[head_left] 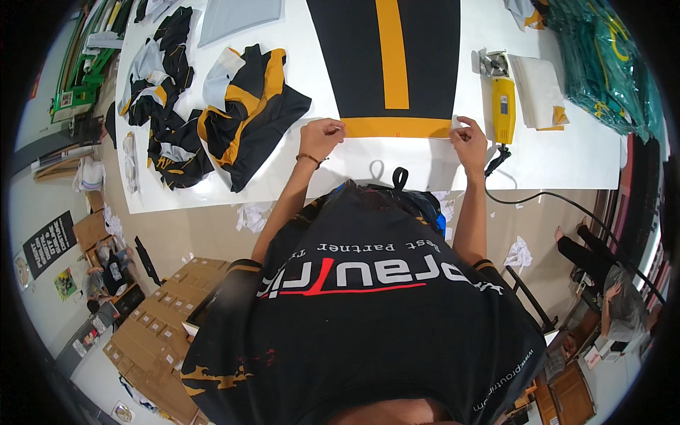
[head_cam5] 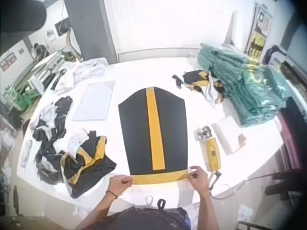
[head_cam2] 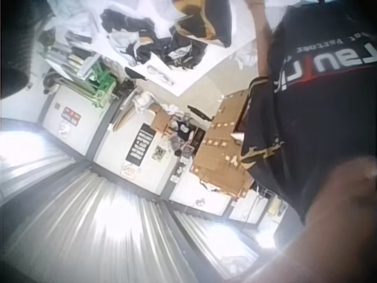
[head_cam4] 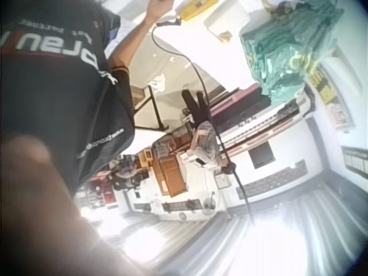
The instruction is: The person assembles a black and yellow garment by hand, folding and aligning fabric pieces on a white table. They repeatedly pick up, fold, and place the garment, occasionally using a heat gun to press the material. The person also handles a white paper sheet and other fabric pieces during the process.
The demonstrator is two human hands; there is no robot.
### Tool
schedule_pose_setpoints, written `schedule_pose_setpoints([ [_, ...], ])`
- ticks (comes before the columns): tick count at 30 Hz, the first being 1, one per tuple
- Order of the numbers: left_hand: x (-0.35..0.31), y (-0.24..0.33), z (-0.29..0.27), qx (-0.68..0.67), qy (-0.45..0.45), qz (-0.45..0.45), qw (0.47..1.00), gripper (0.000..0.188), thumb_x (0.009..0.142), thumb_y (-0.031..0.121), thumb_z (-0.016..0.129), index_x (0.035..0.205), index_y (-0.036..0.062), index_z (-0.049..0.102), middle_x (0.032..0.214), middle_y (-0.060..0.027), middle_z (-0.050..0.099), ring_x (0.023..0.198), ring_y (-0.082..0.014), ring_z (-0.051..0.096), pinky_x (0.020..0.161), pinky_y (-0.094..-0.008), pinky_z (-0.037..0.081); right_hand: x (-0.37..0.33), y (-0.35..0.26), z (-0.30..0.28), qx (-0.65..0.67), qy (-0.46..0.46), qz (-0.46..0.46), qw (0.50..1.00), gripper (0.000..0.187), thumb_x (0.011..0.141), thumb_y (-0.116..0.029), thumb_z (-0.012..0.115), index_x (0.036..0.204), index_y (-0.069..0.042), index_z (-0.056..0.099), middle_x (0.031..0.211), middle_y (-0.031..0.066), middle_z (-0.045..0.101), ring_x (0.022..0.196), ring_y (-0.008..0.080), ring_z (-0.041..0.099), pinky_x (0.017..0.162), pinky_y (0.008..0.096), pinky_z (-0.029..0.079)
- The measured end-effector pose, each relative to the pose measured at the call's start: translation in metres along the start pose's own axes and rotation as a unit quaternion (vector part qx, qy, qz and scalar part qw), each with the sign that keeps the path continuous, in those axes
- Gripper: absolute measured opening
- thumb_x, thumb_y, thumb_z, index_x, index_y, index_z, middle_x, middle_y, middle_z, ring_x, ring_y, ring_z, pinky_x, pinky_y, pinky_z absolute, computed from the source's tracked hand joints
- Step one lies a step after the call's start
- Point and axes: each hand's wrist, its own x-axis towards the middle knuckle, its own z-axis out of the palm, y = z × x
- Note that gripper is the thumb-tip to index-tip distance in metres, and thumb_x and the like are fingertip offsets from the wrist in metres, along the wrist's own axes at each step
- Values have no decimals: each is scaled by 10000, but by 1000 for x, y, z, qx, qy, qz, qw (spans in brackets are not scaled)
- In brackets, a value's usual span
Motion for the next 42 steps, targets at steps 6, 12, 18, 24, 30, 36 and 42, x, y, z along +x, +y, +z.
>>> schedule_pose_setpoints([
  [6,-6,9,0,-93,23,-63,993,227,891,99,725,1083,-22,734,822,-133,774,727,-156,764,656,-238,587,-3,-11,0,23,13,42,999,377,875,-142,729,1228,-27,662,854,119,764,796,170,729,743,300,549],
  [12,-1,11,-2,-57,9,-45,997,209,904,104,723,1072,-17,699,823,-124,765,718,-143,746,634,-244,580,-1,-14,3,-26,15,-10,1000,407,848,-141,762,1227,-29,663,844,114,760,784,179,726,742,310,552],
  [18,-2,11,-1,-1,14,-15,1000,237,820,117,772,1027,18,711,757,-95,764,663,-132,729,625,-257,558,0,-1,5,-15,24,-21,999,424,810,-131,780,1208,-39,669,841,120,761,787,199,730,744,327,557],
  [24,-2,16,0,55,31,9,998,275,803,212,813,962,21,696,681,-97,722,597,-190,700,595,-299,541,10,-47,19,-81,82,-56,992,347,831,-204,786,1126,-38,705,782,106,700,677,196,654,668,326,529],
  [30,8,21,-9,99,-1,43,994,279,852,256,815,902,17,681,595,-71,671,503,-165,656,506,-304,504,120,-120,48,33,79,-121,989,274,894,-248,749,1059,-29,739,839,107,740,784,177,697,746,320,540],
  [36,16,6,-12,83,-12,56,995,273,848,273,841,840,59,671,557,-30,634,471,-129,628,475,-275,481,320,-150,61,146,125,-117,974,163,917,-155,729,980,-7,754,794,22,701,717,88,620,676,242,492],
  [42,10,-8,-3,115,82,150,979,321,789,300,890,790,84,653,560,-10,631,475,-131,629,479,-269,487,441,-204,82,-108,94,-137,980,271,835,-349,745,958,-111,786,967,153,769,947,335,733,878,436,568],
])
